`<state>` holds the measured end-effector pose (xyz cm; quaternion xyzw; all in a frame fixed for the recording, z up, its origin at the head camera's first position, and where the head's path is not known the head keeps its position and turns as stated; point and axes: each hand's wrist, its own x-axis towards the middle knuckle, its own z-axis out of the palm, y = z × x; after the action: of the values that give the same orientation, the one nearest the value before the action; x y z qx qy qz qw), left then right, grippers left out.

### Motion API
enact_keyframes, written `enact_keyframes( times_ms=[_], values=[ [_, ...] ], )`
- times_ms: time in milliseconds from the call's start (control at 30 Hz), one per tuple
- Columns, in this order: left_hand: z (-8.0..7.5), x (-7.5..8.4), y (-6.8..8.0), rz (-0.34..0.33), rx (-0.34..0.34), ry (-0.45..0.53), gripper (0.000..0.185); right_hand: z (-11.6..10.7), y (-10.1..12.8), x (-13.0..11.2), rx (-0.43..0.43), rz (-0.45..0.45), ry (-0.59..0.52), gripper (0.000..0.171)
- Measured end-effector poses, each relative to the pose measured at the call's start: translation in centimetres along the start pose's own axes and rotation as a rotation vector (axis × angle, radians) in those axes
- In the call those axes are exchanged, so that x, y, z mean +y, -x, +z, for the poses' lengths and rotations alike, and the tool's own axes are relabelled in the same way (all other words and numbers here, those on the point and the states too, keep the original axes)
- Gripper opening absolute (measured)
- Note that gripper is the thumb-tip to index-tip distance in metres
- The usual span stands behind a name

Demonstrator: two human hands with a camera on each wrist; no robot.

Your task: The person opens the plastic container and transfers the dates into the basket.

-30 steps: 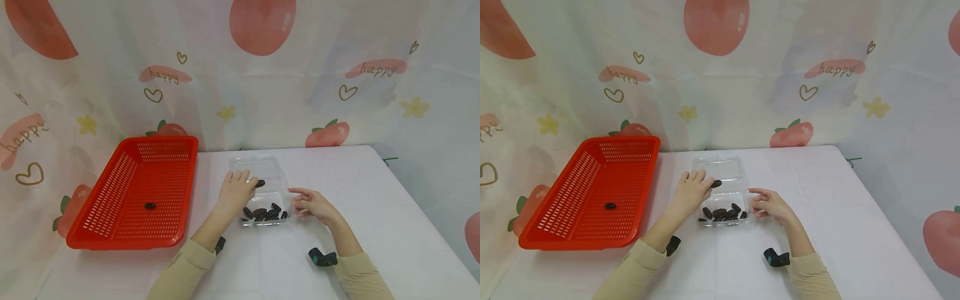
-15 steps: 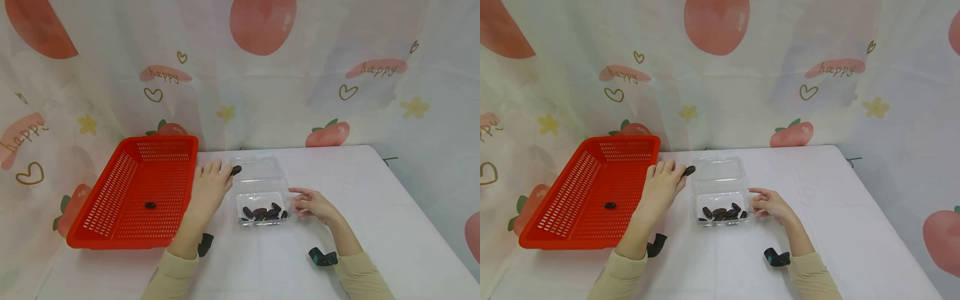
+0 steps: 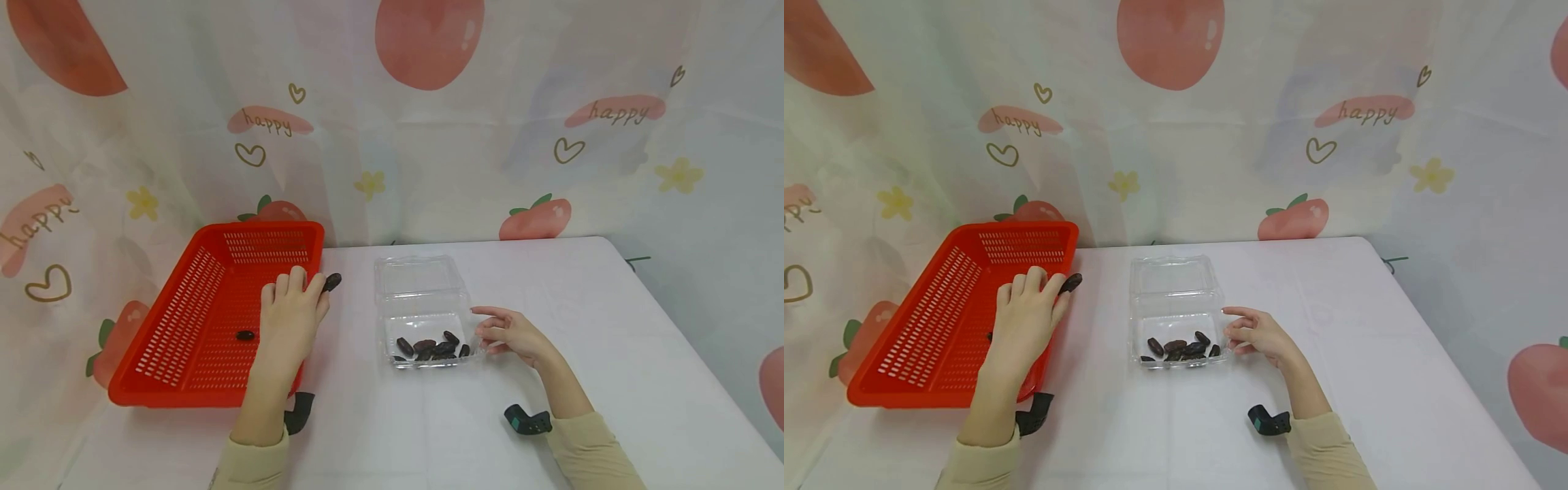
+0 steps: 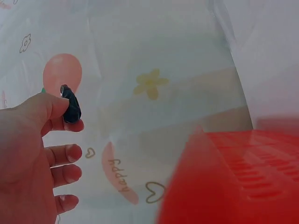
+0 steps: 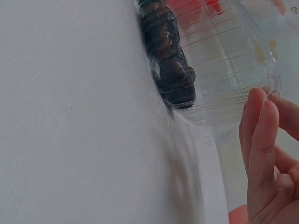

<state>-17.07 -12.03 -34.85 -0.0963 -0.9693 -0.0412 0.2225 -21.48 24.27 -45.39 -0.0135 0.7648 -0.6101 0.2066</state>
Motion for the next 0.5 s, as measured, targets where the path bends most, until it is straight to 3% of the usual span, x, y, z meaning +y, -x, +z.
enact_keyframes(
  times_ms=[500],
  values=[
    [0.6, -5.1, 2.7, -0.081, -0.113, 0.011, 0.026, 0.0, 0.1, -0.1, -0.004, -0.003, 0.004, 0.061]
  ],
)
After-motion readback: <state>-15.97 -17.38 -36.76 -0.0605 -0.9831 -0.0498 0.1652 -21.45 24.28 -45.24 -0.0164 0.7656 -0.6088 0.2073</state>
